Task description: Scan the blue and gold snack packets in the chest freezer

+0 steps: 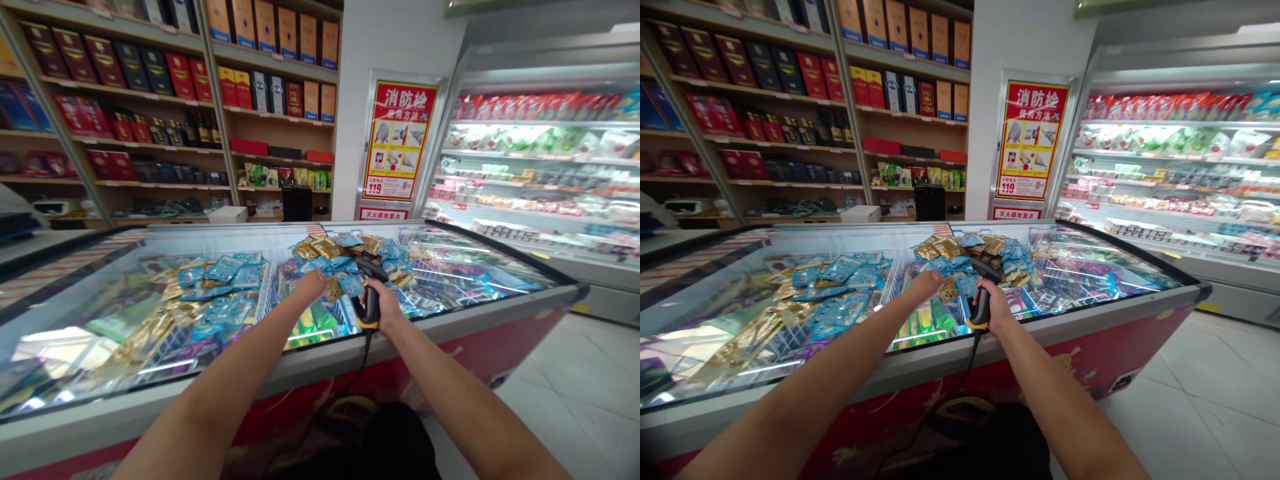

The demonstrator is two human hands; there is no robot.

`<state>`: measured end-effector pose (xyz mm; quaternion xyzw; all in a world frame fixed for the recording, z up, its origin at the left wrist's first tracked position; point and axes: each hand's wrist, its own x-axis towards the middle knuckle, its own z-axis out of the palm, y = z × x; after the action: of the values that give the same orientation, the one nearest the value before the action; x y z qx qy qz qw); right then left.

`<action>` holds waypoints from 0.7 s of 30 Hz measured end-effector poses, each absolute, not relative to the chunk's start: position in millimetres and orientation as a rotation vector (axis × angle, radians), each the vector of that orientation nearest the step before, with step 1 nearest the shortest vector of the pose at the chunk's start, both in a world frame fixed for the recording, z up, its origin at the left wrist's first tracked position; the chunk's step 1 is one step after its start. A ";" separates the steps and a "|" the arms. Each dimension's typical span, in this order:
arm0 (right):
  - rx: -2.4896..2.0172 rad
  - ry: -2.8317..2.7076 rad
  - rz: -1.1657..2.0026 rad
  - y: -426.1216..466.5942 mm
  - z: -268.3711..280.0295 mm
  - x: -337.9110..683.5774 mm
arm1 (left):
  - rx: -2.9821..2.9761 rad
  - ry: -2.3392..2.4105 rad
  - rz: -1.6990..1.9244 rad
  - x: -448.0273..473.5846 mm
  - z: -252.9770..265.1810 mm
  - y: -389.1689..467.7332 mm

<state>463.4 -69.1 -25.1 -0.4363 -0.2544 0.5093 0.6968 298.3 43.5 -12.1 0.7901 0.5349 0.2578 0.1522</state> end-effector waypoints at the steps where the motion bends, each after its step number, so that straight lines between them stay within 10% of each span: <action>1: -0.987 -0.569 1.131 -69.7 -24.2 459.1 | 2.250 1.576 0.743 286.1 -11.0 46.2; 21: -0.710 -0.624 1.740 27.8 4.9 340.1 | 1.910 1.604 1.264 174.0 -20.0 107.2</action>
<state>340.1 27.8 4.9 -0.2996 -0.2635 0.7348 0.5485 174.0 107.2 -20.0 0.6728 0.5651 0.4455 0.1720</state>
